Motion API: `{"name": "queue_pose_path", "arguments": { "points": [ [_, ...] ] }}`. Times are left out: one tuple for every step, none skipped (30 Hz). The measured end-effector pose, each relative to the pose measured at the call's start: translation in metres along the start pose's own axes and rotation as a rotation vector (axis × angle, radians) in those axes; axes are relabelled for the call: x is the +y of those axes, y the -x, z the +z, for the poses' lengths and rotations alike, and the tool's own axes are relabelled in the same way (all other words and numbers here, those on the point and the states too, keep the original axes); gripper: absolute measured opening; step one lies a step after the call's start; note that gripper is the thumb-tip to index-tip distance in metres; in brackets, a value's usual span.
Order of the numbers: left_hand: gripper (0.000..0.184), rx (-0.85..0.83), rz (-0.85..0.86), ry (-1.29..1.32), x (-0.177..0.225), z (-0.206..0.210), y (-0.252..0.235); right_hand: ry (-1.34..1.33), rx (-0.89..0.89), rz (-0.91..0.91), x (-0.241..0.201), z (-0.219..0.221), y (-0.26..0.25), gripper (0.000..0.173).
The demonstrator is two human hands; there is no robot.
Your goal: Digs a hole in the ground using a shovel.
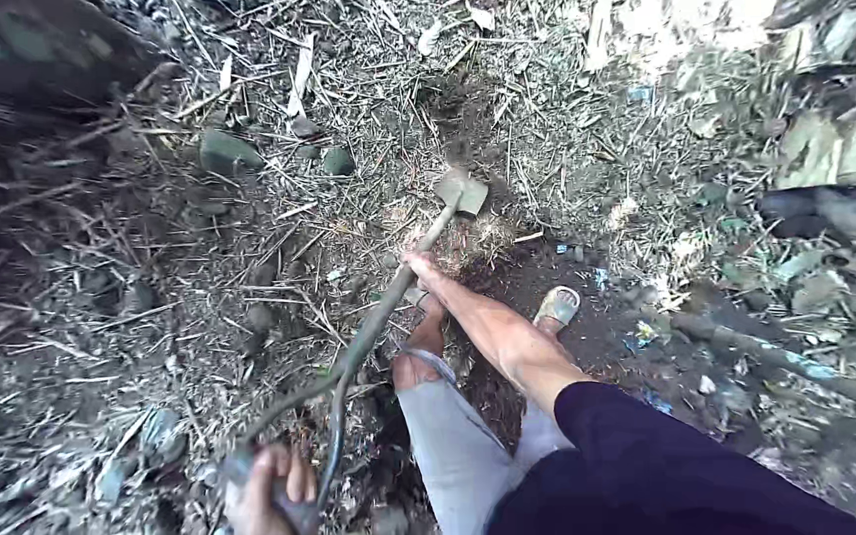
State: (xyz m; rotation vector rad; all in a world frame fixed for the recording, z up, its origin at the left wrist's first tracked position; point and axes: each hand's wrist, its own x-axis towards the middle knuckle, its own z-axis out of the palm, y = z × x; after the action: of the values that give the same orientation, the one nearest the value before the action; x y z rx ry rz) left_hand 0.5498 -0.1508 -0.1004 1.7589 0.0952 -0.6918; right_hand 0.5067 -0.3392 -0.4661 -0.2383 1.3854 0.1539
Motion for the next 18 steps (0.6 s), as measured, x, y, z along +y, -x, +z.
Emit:
{"name": "queue_pose_path", "arguments": {
  "points": [
    [0.018, 0.02, -0.016, 0.004, -0.014, -0.018, -0.009, 0.047, 0.021, -0.013, 0.006, 0.008, -0.005, 0.06],
    [0.014, 0.02, -0.028, 0.02, -0.033, -0.035, -0.017, 0.092, 0.052, -0.037, 0.009, 0.011, -0.017, 0.059],
    [0.011, 0.029, -0.046, 0.037, -0.05, -0.049, -0.02, 0.122, 0.077, -0.072, 0.015, 0.011, -0.025, 0.057],
    [0.011, 0.047, -0.078, 0.037, -0.061, -0.062, -0.018, 0.142, 0.09, -0.104, 0.026, 0.01, -0.031, 0.054],
    [0.011, 0.079, -0.117, 0.032, -0.068, -0.075, -0.012, 0.141, 0.089, -0.127, 0.044, 0.01, -0.037, 0.051],
    [0.011, 0.107, -0.142, 0.019, -0.074, -0.085, -0.008, 0.115, 0.068, -0.142, 0.061, 0.011, -0.043, 0.051],
    [0.011, 0.124, -0.145, 0.029, -0.086, -0.091, -0.013, 0.079, 0.053, -0.168, 0.065, 0.012, -0.051, 0.049],
    [0.011, 0.125, -0.14, 0.045, -0.101, -0.096, -0.023, 0.042, 0.031, -0.181, 0.057, 0.013, -0.058, 0.051],
    [0.011, 0.118, -0.147, 0.048, -0.111, -0.102, -0.029, 0.001, 0.008, -0.159, 0.053, 0.013, -0.06, 0.054],
    [0.012, 0.114, -0.165, 0.033, -0.115, -0.106, -0.03, -0.031, -0.001, -0.116, 0.058, 0.01, -0.064, 0.057],
    [0.012, 0.12, -0.177, 0.031, -0.118, -0.107, -0.031, -0.056, -0.008, -0.08, 0.065, 0.004, -0.072, 0.061],
    [0.012, 0.131, -0.18, 0.044, -0.119, -0.104, -0.035, -0.077, -0.011, -0.073, 0.068, 0.001, -0.084, 0.063],
    [0.012, 0.145, -0.177, 0.062, -0.116, -0.101, -0.037, -0.098, -0.029, -0.06, 0.068, 0.0, -0.092, 0.065],
    [0.012, 0.155, -0.168, 0.077, -0.111, -0.097, -0.035, -0.125, -0.051, -0.038, 0.066, -0.001, -0.091, 0.064],
    [0.012, 0.153, -0.159, 0.087, -0.104, -0.09, -0.033, -0.14, -0.054, -0.024, 0.059, -0.001, -0.084, 0.059],
    [0.012, 0.136, -0.147, 0.098, -0.097, -0.08, -0.031, -0.136, -0.034, -0.023, 0.047, 0.0, -0.072, 0.053],
    [0.012, 0.114, -0.132, 0.113, -0.091, -0.069, -0.025, -0.086, -0.003, -0.027, 0.035, -0.001, -0.055, 0.051],
    [0.014, 0.087, -0.11, 0.131, -0.085, -0.059, -0.015, 0.045, 0.038, -0.052, 0.027, -0.005, -0.034, 0.053]
  ]
}}
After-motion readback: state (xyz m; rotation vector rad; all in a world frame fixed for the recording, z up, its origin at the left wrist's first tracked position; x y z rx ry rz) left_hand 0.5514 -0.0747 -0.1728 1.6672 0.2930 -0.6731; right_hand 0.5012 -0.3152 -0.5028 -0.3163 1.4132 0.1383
